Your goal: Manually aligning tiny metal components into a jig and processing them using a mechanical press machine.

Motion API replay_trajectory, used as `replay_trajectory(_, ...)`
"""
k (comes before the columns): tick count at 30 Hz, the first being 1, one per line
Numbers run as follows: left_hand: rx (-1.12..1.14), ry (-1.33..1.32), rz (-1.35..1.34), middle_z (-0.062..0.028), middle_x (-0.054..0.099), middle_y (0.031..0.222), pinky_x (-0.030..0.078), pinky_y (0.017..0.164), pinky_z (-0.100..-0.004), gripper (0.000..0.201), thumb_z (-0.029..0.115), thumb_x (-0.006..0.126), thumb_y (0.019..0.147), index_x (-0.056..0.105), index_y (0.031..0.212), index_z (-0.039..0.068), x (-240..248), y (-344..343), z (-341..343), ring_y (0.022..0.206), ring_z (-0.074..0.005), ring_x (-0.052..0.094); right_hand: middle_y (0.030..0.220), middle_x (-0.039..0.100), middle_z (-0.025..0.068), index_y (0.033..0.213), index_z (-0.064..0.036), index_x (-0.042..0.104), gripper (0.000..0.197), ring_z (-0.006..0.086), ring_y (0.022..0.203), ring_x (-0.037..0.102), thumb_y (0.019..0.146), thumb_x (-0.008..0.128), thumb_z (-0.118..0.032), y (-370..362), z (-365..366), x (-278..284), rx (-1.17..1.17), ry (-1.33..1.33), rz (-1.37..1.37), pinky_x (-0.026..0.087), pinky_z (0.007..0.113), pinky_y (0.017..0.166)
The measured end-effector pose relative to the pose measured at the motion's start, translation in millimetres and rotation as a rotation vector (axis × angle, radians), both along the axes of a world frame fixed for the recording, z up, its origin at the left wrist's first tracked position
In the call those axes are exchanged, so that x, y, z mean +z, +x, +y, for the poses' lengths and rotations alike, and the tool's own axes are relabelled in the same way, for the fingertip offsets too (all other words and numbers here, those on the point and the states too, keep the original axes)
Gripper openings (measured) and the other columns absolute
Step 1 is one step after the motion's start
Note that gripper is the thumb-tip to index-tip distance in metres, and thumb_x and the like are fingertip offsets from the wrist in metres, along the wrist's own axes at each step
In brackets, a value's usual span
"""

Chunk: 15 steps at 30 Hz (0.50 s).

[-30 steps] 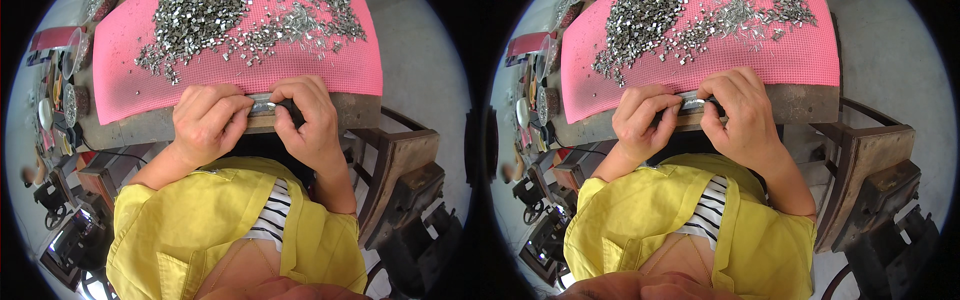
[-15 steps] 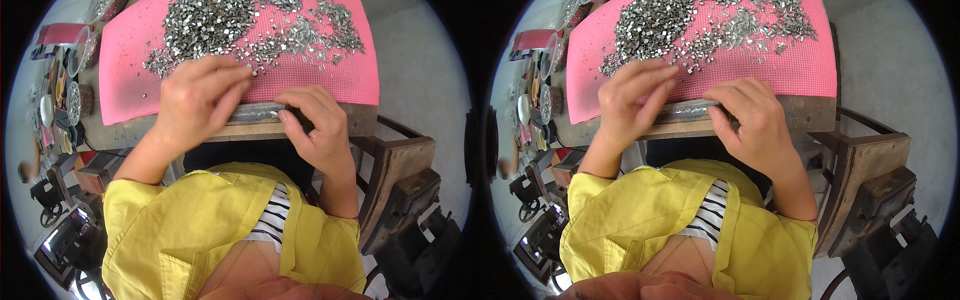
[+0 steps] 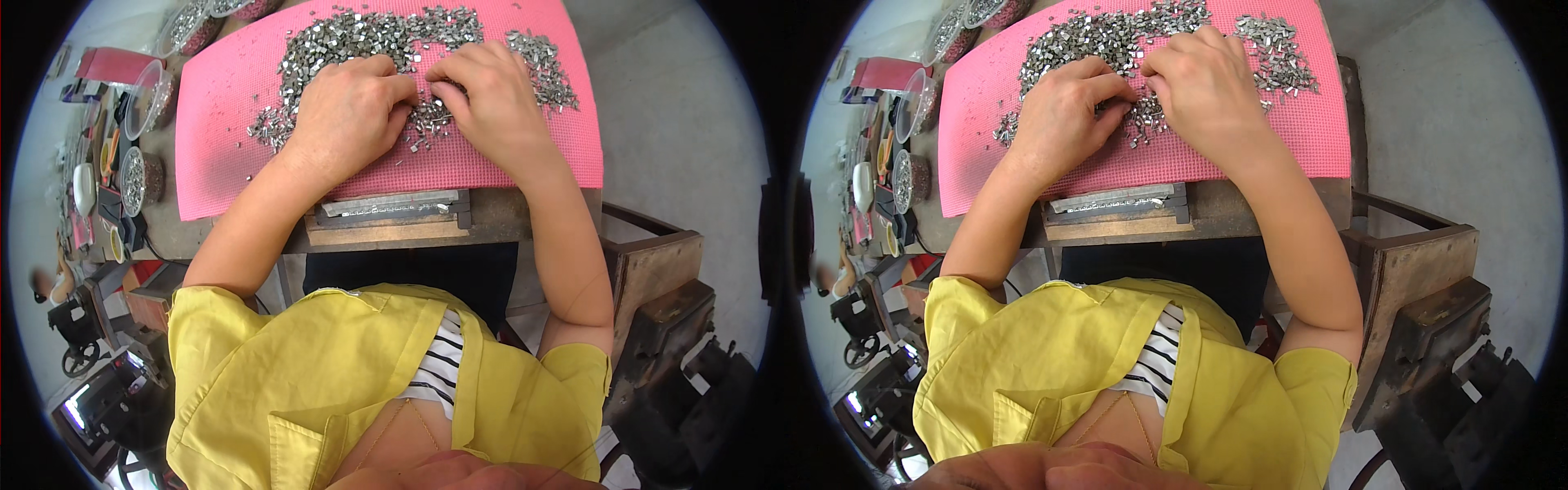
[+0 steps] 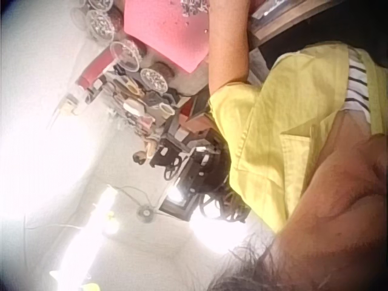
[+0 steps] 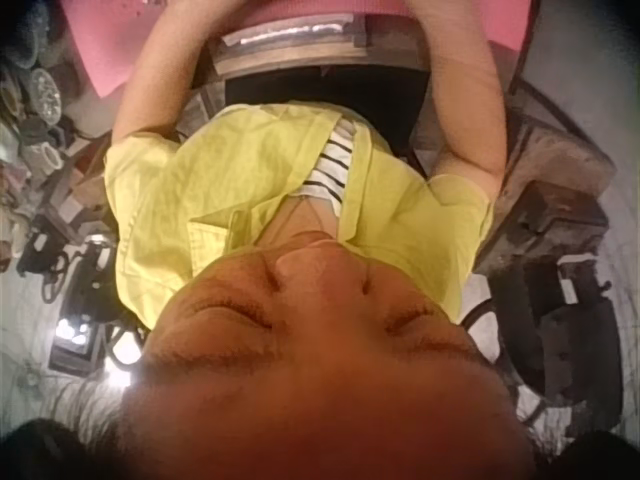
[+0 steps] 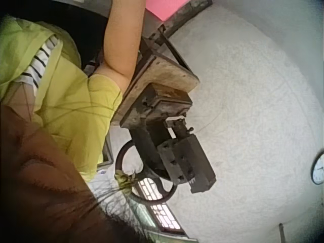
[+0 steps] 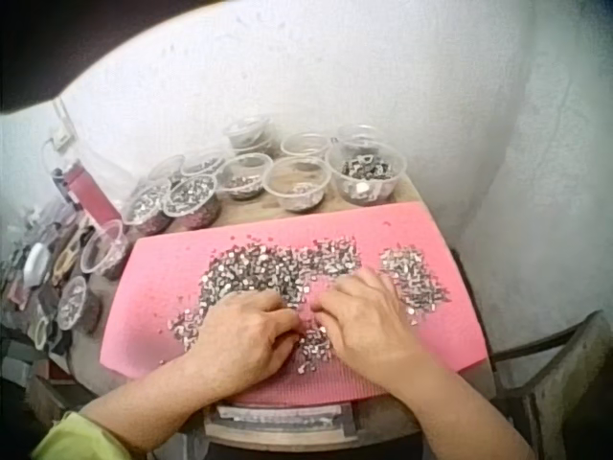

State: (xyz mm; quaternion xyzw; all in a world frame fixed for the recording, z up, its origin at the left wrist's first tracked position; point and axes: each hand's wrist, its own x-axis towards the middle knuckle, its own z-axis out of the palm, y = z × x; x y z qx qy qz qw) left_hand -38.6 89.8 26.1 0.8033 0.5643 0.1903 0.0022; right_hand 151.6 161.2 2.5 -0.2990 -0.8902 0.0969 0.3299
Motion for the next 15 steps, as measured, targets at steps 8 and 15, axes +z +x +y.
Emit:
replay_trajectory(8,0.046,-0.035,-0.089,-0.0109,0.066,0.091,0.055,0.075,-0.0422,0.013,0.011,0.071,0.081,0.069,0.092,0.004,-3.2,-3.5,-0.2,0.086,-0.0329,0.067,0.094,0.068,0.0115,0.095,-0.0053,0.066,0.007,0.0309,0.093,0.063,0.09,0.068,-0.01,-6.8,0.4,-0.1,-0.015,-0.025,0.054,0.046,0.045,0.088)
replay_trajectory(15,0.06,-0.106,-0.271,-0.0114,0.065,0.093,0.054,0.074,-0.0374,0.013,0.011,0.071,0.087,0.067,0.096,0.002,5.7,-5.4,-10.1,0.082,-0.0304,0.067,0.087,0.066,0.0111,0.095,-0.0033,0.062,0.007,0.0296,0.078,0.065,0.092,0.068,-0.007,20.6,-30.9,10.3,-0.03,-0.2,0.275,0.052,0.041,0.072)
